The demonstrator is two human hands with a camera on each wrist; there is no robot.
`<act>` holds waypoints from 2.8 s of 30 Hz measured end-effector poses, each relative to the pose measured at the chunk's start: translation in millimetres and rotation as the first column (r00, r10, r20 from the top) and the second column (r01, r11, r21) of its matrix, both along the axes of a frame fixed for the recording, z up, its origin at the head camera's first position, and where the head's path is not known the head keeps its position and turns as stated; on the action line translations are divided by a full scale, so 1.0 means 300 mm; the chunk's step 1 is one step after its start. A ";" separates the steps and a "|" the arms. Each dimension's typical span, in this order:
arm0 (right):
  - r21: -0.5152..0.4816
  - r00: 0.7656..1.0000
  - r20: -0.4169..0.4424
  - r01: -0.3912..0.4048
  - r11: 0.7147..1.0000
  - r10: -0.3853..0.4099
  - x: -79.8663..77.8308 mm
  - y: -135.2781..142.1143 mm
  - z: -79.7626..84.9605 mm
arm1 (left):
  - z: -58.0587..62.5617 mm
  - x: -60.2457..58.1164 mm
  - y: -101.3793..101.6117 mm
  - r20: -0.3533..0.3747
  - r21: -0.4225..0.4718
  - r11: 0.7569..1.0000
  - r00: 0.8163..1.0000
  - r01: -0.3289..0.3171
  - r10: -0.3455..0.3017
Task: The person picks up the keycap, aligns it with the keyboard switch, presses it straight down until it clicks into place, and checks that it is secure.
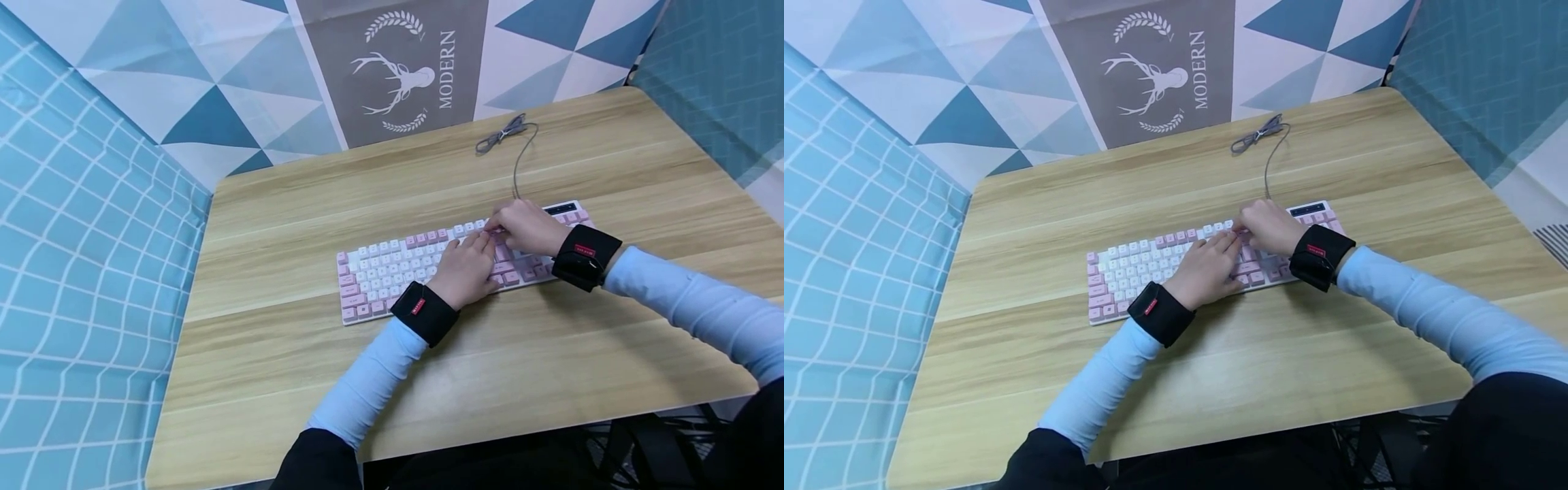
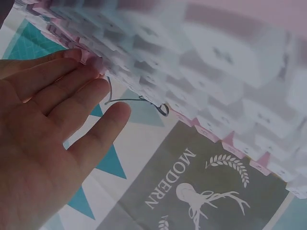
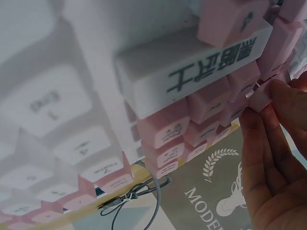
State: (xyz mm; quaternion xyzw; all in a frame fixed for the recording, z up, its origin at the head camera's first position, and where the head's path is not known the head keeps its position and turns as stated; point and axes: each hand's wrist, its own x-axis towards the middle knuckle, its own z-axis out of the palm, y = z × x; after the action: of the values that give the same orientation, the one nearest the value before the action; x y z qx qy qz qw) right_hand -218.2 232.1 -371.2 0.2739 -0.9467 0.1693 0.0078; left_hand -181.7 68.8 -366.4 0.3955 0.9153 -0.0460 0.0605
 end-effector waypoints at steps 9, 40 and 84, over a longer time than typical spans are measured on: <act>-0.037 1.000 0.029 0.011 0.999 -0.010 -0.006 -0.008 -0.003 | -0.006 -0.011 -0.016 0.048 0.014 1.000 0.999 -0.007 0.007; -0.008 1.000 -0.001 0.000 1.000 0.000 -0.003 0.000 -0.017 | -0.035 0.015 0.023 -0.171 0.063 0.993 0.982 0.097 -0.085; -0.027 0.998 -0.040 -0.039 0.999 0.038 0.012 0.011 -0.033 | -0.037 0.023 0.026 -0.142 0.101 0.992 0.988 0.082 -0.067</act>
State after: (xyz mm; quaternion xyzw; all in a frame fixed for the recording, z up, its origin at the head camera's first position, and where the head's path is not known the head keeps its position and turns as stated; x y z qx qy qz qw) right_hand -214.6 235.4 -381.2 0.2951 -0.9385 0.1772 0.0273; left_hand -174.9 76.6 -377.6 0.4278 0.9031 -0.0267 -0.0259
